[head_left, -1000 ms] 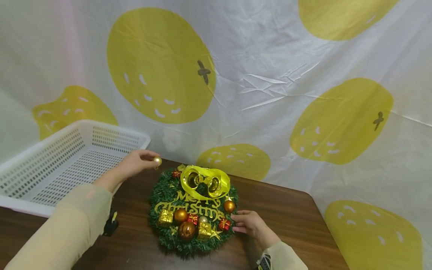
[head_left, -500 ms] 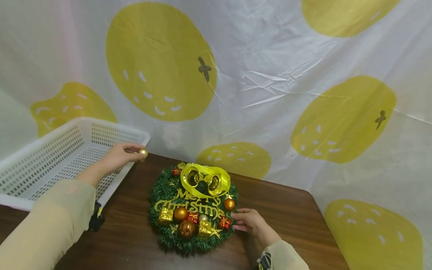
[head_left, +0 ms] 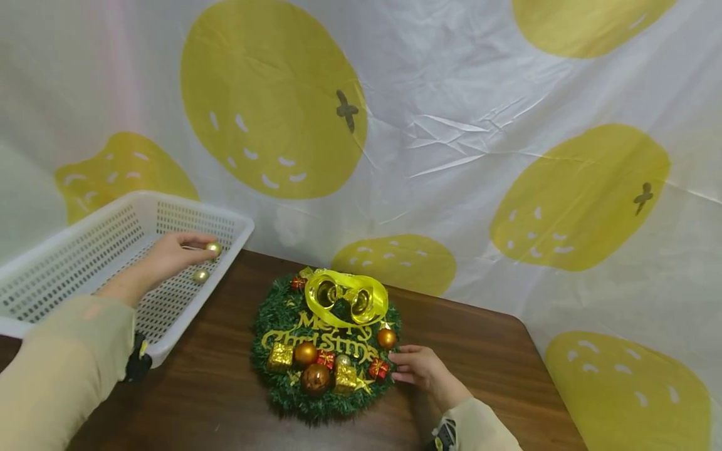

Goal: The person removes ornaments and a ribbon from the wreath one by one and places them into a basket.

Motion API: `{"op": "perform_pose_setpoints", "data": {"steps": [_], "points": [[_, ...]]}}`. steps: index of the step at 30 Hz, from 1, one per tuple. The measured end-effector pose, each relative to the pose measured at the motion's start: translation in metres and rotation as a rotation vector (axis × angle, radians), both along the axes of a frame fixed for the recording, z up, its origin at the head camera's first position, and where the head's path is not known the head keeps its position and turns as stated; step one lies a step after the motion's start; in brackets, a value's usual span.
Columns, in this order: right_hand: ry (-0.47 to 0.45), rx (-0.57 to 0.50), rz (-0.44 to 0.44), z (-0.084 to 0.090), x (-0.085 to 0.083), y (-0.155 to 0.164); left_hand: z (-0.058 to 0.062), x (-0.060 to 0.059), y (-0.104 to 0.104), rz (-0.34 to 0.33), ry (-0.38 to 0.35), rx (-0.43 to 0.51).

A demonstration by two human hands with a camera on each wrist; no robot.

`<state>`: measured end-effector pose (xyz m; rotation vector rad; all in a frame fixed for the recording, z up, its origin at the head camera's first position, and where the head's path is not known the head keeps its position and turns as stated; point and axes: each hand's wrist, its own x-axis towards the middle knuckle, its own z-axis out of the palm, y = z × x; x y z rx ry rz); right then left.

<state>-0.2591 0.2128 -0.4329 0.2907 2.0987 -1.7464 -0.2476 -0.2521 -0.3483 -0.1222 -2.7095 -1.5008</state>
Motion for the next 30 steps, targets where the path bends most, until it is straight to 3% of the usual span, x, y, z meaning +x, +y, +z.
{"op": "perform_pose_setpoints", "data": {"steps": [12, 26, 30], "points": [[0.006, 0.030, -0.004, 0.002, 0.001, -0.002, -0.004, 0.005, -0.010, 0.038, -0.040, -0.077], [0.004, 0.029, -0.015, 0.000, -0.001, -0.003, -0.011, 0.004, -0.016, 0.023, -0.141, -0.077], [0.004, 0.031, -0.007, 0.001, -0.001, -0.003, -0.009, 0.004, -0.016, 0.023, -0.126, -0.077]]}}
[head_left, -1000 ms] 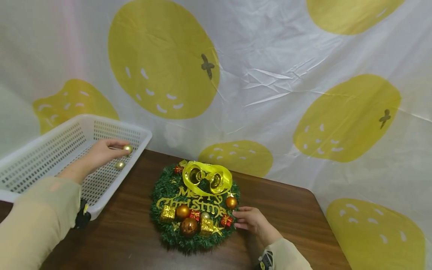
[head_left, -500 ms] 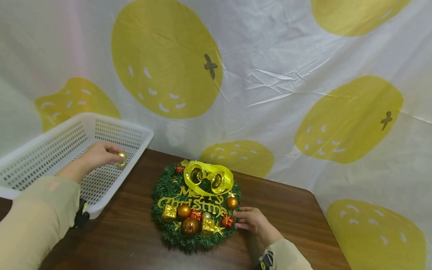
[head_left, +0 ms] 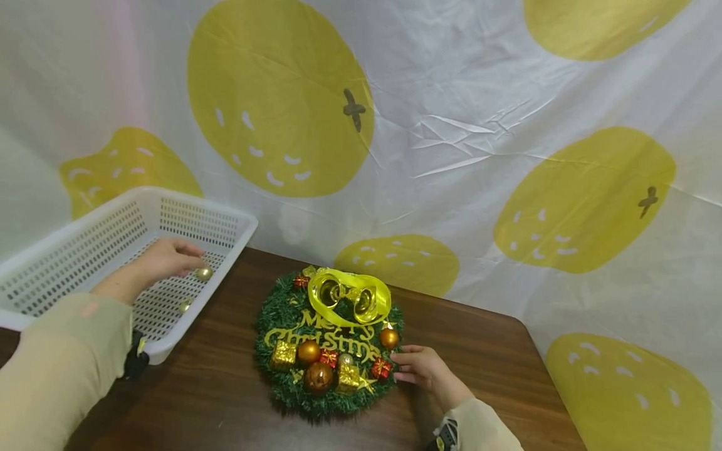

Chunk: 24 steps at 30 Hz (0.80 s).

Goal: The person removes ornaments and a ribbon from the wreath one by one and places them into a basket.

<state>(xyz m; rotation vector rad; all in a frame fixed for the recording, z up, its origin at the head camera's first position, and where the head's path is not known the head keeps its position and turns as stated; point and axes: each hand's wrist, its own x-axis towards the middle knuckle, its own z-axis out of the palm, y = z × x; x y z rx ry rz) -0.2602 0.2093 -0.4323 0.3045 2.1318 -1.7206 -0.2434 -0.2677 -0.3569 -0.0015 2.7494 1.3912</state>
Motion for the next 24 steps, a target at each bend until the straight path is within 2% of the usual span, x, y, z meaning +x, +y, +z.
{"op": "perform_pose_setpoints", "data": {"steps": [5, 12, 24], "points": [[0.005, -0.007, 0.008, 0.001, 0.001, 0.000, 0.005, -0.001, 0.003, -0.002, 0.022, 0.001], [0.004, -0.006, 0.007, 0.001, 0.001, 0.001, 0.013, -0.004, 0.022, -0.022, 0.016, 0.083], [0.006, 0.001, 0.001, 0.001, 0.001, 0.000, 0.011, -0.011, 0.060, -0.148, 0.083, 0.232]]}}
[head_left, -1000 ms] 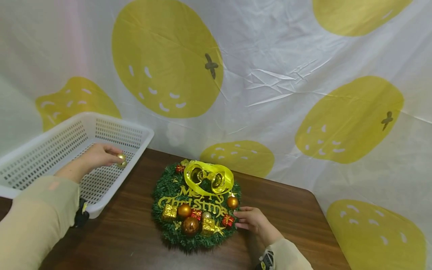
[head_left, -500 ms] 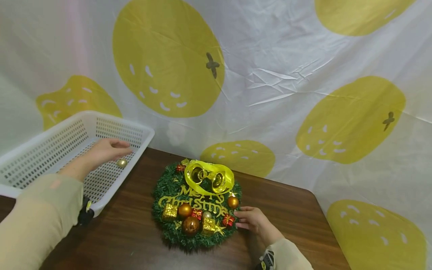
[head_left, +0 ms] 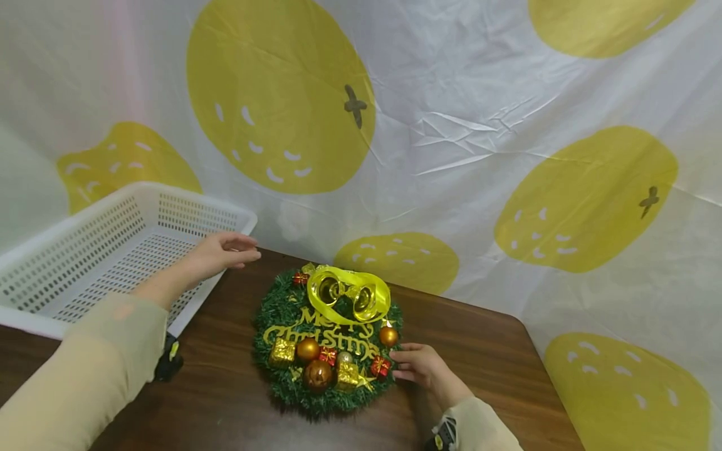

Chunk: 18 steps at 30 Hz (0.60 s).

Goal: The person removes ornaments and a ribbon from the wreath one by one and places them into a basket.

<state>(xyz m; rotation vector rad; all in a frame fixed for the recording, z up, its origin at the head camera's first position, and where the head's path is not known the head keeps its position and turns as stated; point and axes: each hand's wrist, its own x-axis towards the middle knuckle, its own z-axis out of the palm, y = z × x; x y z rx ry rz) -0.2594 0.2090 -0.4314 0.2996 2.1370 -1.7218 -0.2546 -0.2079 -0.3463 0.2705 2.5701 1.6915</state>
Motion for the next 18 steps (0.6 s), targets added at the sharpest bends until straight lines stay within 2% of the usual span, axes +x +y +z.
{"op": "perform_pose_setpoints", "data": {"steps": [9, 18], "points": [[0.000, -0.007, 0.000, 0.000, 0.001, 0.000, -0.008, -0.003, 0.025, -0.038, 0.023, 0.051], [-0.002, -0.006, 0.002, -0.001, 0.000, 0.001, -0.020, -0.004, 0.039, -0.070, 0.027, 0.068]]}}
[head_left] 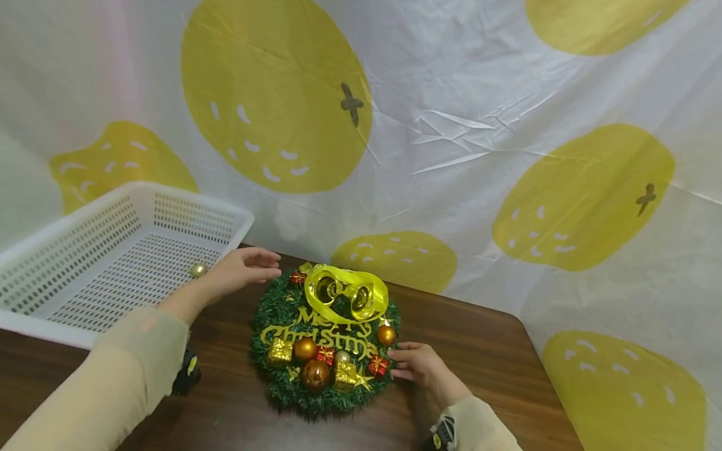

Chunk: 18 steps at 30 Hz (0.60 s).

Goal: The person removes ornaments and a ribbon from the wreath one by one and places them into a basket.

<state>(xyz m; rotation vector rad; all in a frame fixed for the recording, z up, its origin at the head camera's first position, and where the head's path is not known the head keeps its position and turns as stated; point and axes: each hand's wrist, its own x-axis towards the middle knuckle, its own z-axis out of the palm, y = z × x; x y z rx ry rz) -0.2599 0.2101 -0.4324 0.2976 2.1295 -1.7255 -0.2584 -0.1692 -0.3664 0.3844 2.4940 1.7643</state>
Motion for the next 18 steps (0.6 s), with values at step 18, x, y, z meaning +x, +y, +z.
{"op": "perform_pose_setpoints", "data": {"steps": [18], "points": [[0.007, 0.017, -0.003, 0.000, 0.000, 0.000, -0.022, 0.004, 0.020, -0.172, -0.037, 0.022]]}}
